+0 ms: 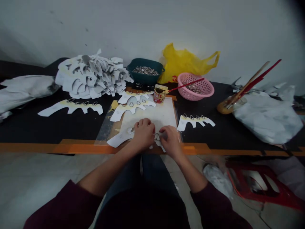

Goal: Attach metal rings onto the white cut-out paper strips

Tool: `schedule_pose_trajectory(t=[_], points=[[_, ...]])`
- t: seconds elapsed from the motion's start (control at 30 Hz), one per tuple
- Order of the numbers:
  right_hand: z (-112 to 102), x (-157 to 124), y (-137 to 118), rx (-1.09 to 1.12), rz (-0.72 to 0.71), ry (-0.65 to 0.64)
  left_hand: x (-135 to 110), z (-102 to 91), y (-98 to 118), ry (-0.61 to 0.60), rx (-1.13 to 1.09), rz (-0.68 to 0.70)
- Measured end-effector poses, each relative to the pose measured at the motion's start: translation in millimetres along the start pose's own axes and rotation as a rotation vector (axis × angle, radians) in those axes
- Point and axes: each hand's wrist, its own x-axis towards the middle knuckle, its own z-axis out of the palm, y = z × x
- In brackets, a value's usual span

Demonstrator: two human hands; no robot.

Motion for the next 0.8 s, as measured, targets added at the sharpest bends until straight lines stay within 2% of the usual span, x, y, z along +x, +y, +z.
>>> schedule_pose_trajectory(t=[0.1, 0.2, 0.43, 0.57, 0.7, 0.77, 0.8], points=[[-4, -3, 4, 0.016, -0.076, -0.060, 0, -1.2, 1, 0.002, -0.031, -0.098], [-5, -5, 5, -0.008, -0.111, -0.078, 8, -5.3, 1, -0.057, -0.046, -0.177], [-6, -2, 6, -0.047, -0.179, -0.126, 47, -18.5, 2, -0.374, 0.033, -0.213], [-3, -3, 10, -0.029, -0.187, -0.107, 61, -22.3, 1, -0.482, 0.033, -0.262], [-2, -5, 11, -0.028, -0.189, -0.106, 70, -32.9, -16, -0.470, -0.027, -0.246], [-2, -5, 10, -0.025, -0.185, -0.109, 64, -38.4, -22, -0.361, -0.096, -0.189], [-3, -5, 10, -0.024, -0.182, -0.112, 57, -39.4, -23, -0.261, -0.153, -0.128]])
